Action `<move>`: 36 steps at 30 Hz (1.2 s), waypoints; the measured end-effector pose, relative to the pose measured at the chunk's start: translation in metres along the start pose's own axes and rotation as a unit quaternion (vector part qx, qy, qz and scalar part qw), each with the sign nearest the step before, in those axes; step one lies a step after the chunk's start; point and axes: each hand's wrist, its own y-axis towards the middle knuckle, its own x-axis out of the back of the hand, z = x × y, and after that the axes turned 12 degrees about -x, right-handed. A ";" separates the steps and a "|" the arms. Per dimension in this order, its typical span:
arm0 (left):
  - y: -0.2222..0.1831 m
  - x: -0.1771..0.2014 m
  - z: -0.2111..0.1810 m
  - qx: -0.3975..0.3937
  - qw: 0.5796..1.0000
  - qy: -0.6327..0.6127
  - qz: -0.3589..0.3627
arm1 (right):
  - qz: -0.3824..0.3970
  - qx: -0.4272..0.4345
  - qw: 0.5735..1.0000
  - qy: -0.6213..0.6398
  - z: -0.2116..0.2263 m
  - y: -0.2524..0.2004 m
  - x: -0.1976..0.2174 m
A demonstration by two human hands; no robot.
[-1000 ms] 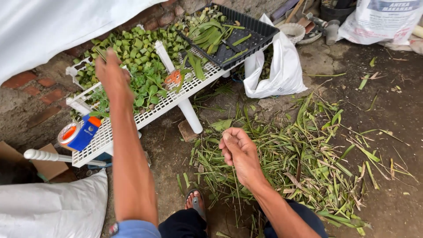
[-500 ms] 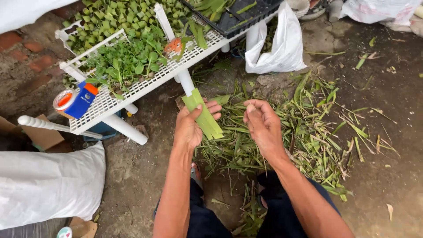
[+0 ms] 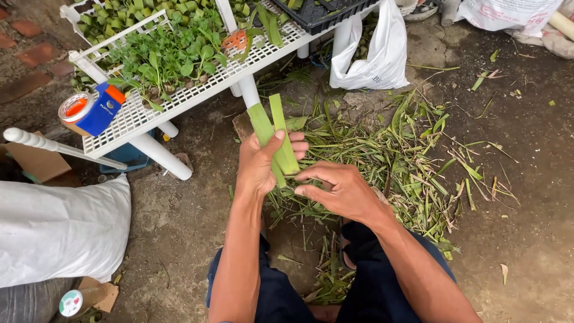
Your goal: The person is stripping leaves from stems and then using a small knife to remove the central midrib from each leaf.
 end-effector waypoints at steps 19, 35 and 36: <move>-0.022 0.008 0.026 0.020 0.967 0.242 0.073 | -0.283 0.008 0.957 -0.071 -0.024 0.022 0.008; -0.026 -0.018 -0.007 -0.069 0.972 0.221 0.026 | -0.185 -0.080 0.964 0.173 -0.034 0.030 -0.007; -0.027 -0.019 -0.006 -0.077 0.968 0.236 0.032 | -0.170 -0.102 0.960 0.196 -0.037 0.030 -0.005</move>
